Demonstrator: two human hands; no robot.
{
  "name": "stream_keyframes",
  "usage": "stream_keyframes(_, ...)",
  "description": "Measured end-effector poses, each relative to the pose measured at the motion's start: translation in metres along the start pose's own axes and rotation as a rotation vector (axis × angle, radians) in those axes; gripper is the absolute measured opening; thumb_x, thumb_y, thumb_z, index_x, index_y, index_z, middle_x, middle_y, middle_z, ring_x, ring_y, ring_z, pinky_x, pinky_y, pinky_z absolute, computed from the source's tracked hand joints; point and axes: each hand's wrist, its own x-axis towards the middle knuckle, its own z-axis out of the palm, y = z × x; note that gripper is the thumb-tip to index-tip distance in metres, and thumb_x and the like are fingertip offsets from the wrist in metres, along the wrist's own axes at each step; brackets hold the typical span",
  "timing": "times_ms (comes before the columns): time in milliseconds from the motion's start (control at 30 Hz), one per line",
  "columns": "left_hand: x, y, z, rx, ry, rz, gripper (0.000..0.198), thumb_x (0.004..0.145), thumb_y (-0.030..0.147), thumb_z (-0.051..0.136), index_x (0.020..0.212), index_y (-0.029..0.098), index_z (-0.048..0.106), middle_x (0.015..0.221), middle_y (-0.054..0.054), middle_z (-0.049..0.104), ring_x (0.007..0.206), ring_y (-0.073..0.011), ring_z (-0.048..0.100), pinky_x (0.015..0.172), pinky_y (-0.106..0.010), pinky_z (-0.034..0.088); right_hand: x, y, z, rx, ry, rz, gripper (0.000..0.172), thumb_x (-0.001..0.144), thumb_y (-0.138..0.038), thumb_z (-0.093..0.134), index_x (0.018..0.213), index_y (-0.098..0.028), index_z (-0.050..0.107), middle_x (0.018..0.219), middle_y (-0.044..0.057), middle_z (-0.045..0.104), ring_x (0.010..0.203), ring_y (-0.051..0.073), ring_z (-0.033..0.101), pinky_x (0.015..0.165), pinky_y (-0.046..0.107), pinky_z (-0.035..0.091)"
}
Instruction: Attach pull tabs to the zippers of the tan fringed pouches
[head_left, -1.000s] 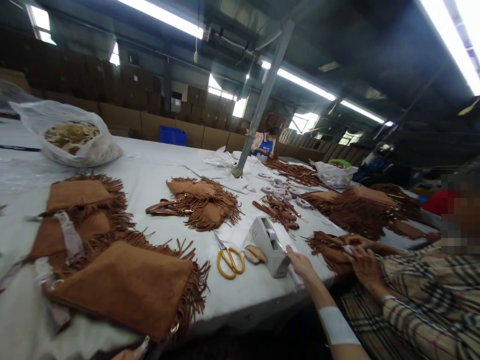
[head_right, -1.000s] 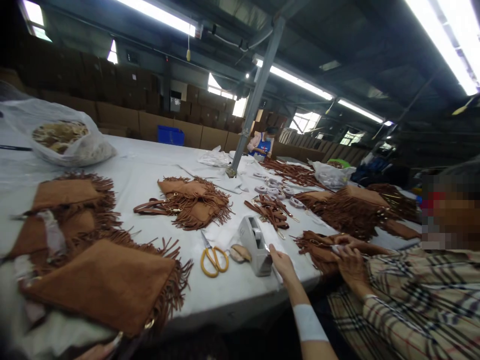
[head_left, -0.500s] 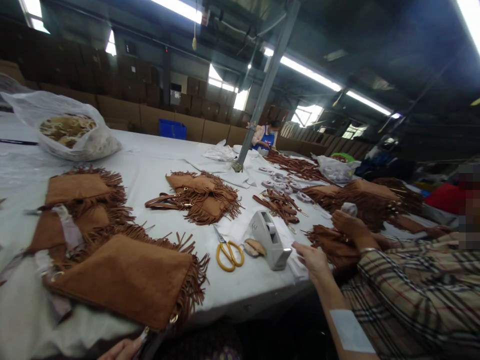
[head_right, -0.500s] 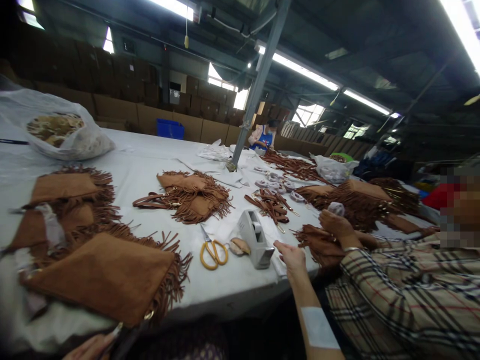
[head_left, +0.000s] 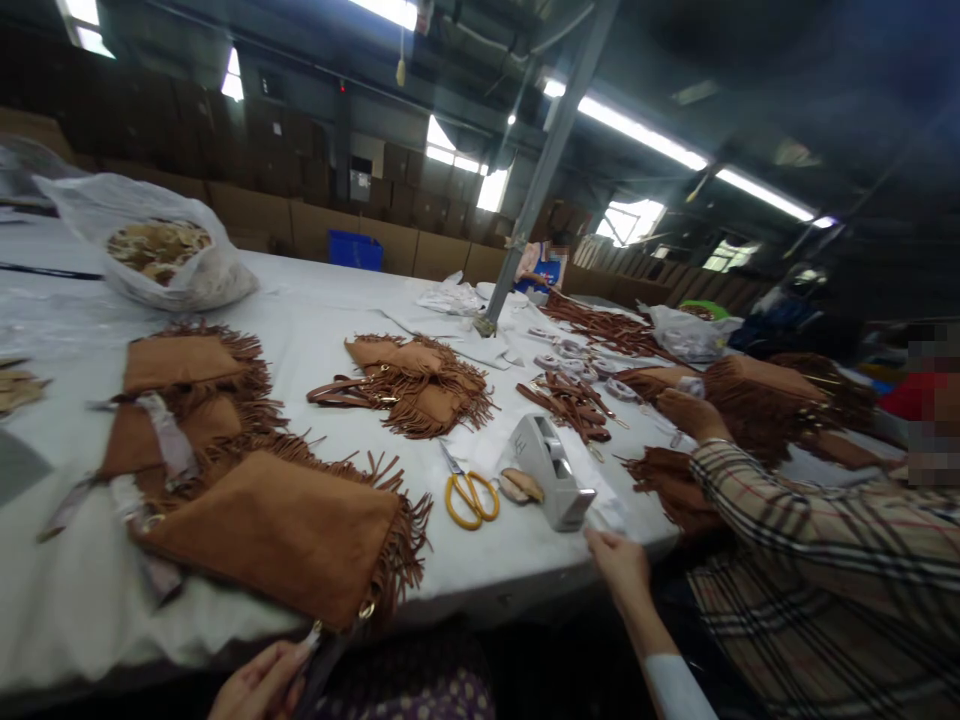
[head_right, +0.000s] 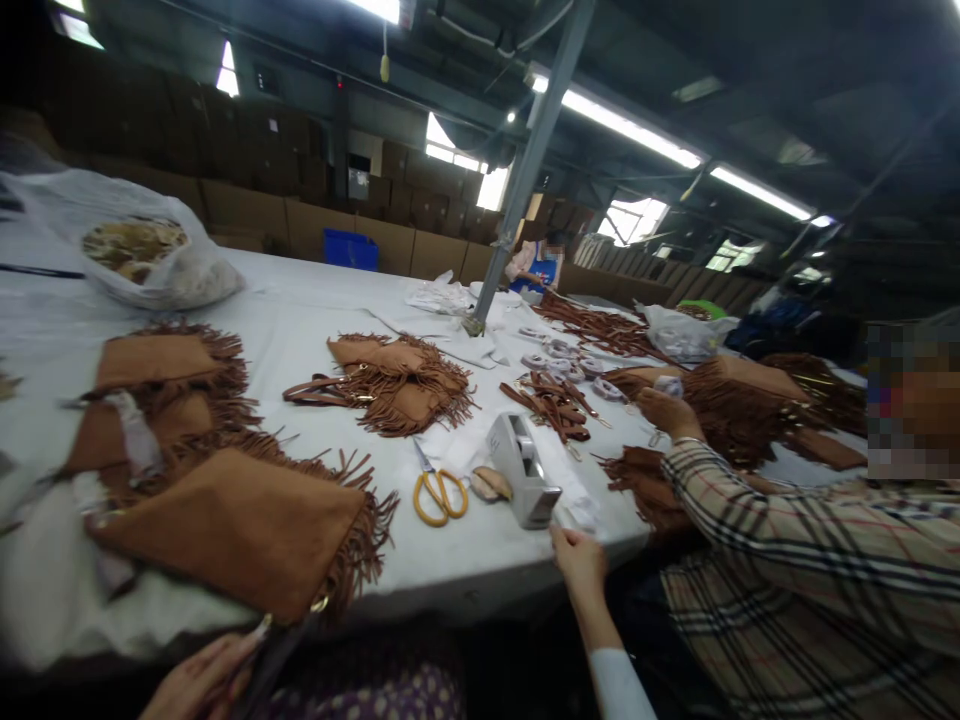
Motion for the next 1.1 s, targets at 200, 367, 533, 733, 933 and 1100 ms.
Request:
stream_keyframes(200,-0.012,0.028,0.015,0.045,0.072,0.104,0.046,0.068,0.059,0.066,0.060,0.017,0.049,0.046,0.007,0.046,0.033,-0.0040,0.032,0.038,-0.018,0.020,-0.101,-0.009,0.065,0.052,-0.452,-0.037,0.042,0.059,-0.052,0.064,0.072,-0.013,0.072,0.049,0.000,0.057,0.045,0.015,0.046,0.046,0.027,0.036)
stream_keyframes(367,-0.013,0.030,0.015,0.163,0.113,0.187,0.046,0.071,0.061,0.062,0.064,0.017,0.051,0.047,0.007,0.046,0.034,-0.0060,0.036,0.038,-0.019,0.024,-0.215,-0.055,0.125,0.227,-0.991,-0.195,0.037,0.070,-0.050,0.062,0.064,-0.015,0.068,0.055,0.000,0.055,0.051,0.012,0.044,0.048,0.023,0.033)
stream_keyframes(533,-0.012,0.024,0.011,0.313,0.140,0.322,0.042,0.077,0.058,0.057,0.068,0.017,0.055,0.050,0.006,0.045,0.043,-0.0088,0.039,0.043,-0.020,0.029,-0.255,-0.080,0.166,0.242,-1.071,-0.324,0.036,0.076,-0.045,0.057,0.061,-0.014,0.066,0.055,0.000,0.055,0.054,0.013,0.046,0.052,0.023,0.034)
stream_keyframes(733,-0.015,0.024,0.005,0.590,0.201,0.432,0.037,0.086,0.049,0.049,0.074,0.017,0.063,0.058,0.002,0.056,0.050,-0.0117,0.047,0.052,-0.022,0.033,-0.258,-0.082,0.184,0.074,-0.986,-0.430,0.038,0.077,-0.038,0.052,0.048,-0.015,0.061,0.047,0.000,0.053,0.048,0.012,0.044,0.049,0.023,0.030)
stream_keyframes(933,-0.022,0.034,0.005,0.624,0.174,0.519,0.031,0.088,0.041,0.047,0.072,0.020,0.062,0.063,-0.001,0.062,0.059,-0.0157,0.056,0.059,-0.023,0.035,-0.262,-0.084,0.188,-0.020,-0.920,-0.464,0.038,0.074,-0.038,0.052,0.046,-0.015,0.062,0.043,-0.001,0.052,0.045,0.012,0.042,0.046,0.023,0.027)
stream_keyframes(1100,-0.022,0.036,0.003,0.614,0.163,0.550,0.029,0.088,0.040,0.047,0.072,0.021,0.062,0.068,-0.002,0.065,0.064,-0.0177,0.058,0.064,-0.025,0.038,-0.266,-0.081,0.193,-0.037,-0.879,-0.406,0.041,0.074,-0.042,0.054,0.043,-0.015,0.059,0.041,0.000,0.051,0.043,0.011,0.042,0.045,0.023,0.027)
